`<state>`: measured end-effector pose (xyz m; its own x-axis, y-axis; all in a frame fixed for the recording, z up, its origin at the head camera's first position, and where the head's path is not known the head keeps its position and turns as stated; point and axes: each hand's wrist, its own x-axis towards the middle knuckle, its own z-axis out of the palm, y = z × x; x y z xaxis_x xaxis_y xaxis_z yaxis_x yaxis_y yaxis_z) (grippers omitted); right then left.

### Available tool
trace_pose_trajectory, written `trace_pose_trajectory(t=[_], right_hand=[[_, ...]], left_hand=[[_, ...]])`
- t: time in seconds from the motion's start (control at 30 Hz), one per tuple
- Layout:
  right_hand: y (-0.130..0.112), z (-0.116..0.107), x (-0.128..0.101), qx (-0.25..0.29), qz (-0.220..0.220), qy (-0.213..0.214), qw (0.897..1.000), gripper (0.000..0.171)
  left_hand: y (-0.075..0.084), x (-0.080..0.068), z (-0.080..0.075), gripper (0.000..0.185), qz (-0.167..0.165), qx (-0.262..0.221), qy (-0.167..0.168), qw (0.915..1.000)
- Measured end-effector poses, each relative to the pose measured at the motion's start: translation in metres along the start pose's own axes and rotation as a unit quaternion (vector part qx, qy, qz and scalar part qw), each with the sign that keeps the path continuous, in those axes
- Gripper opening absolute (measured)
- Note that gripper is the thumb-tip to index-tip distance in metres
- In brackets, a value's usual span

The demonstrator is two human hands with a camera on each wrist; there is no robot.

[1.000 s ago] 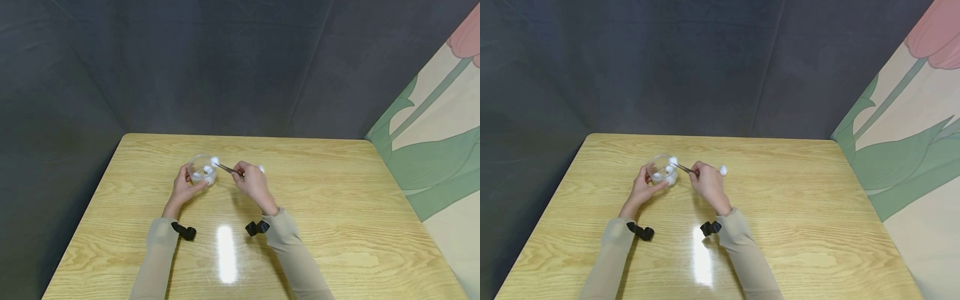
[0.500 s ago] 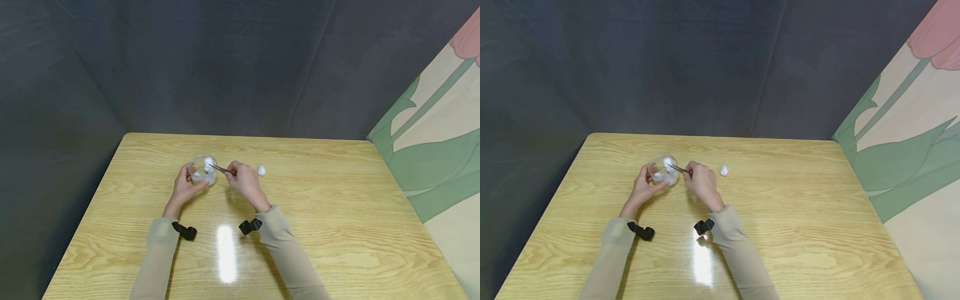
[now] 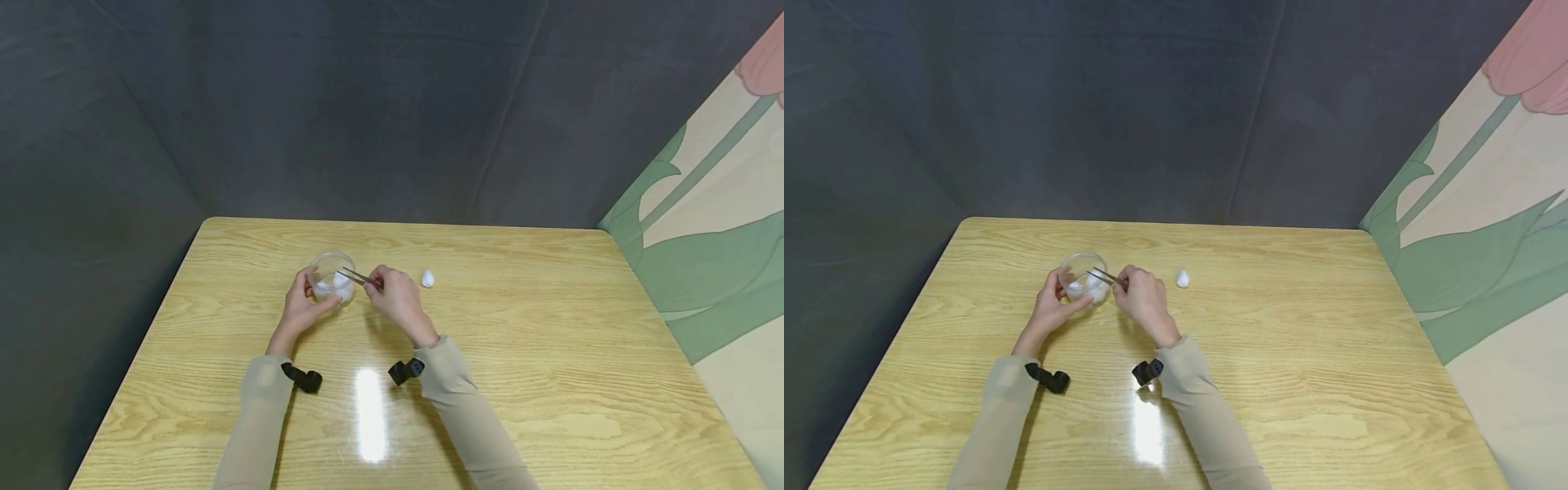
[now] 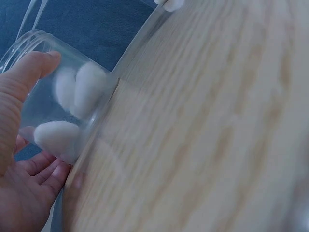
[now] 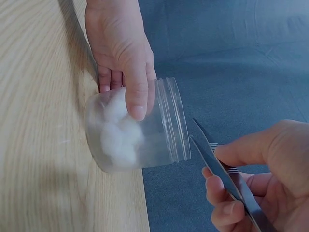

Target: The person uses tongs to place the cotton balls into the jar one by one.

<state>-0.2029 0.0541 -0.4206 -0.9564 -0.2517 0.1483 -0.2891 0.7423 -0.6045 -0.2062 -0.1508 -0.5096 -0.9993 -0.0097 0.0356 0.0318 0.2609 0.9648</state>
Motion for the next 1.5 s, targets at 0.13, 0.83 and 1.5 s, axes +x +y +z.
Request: trace_pose_trajectory(t=[0.13, 0.83, 1.5], right_hand=[[0.0, 0.0, -0.001, 0.001, 0.005, 0.002, 1.0, 0.008], [0.012, -0.005, -0.01, 0.035, 0.007, 0.029, 0.999, 0.01], [0.02, -0.014, -0.018, 0.034, 0.002, 0.046, 0.998, 0.01]], left_hand=[[0.004, -0.002, 0.0, 0.081, -0.006, -0.002, -0.004, 1.0], [0.034, -0.016, -0.003, 0.077, -0.011, -0.011, -0.018, 0.9997], [0.0, 0.0, 0.0, 0.081, -0.004, 0.0, -0.004, 1.0]])
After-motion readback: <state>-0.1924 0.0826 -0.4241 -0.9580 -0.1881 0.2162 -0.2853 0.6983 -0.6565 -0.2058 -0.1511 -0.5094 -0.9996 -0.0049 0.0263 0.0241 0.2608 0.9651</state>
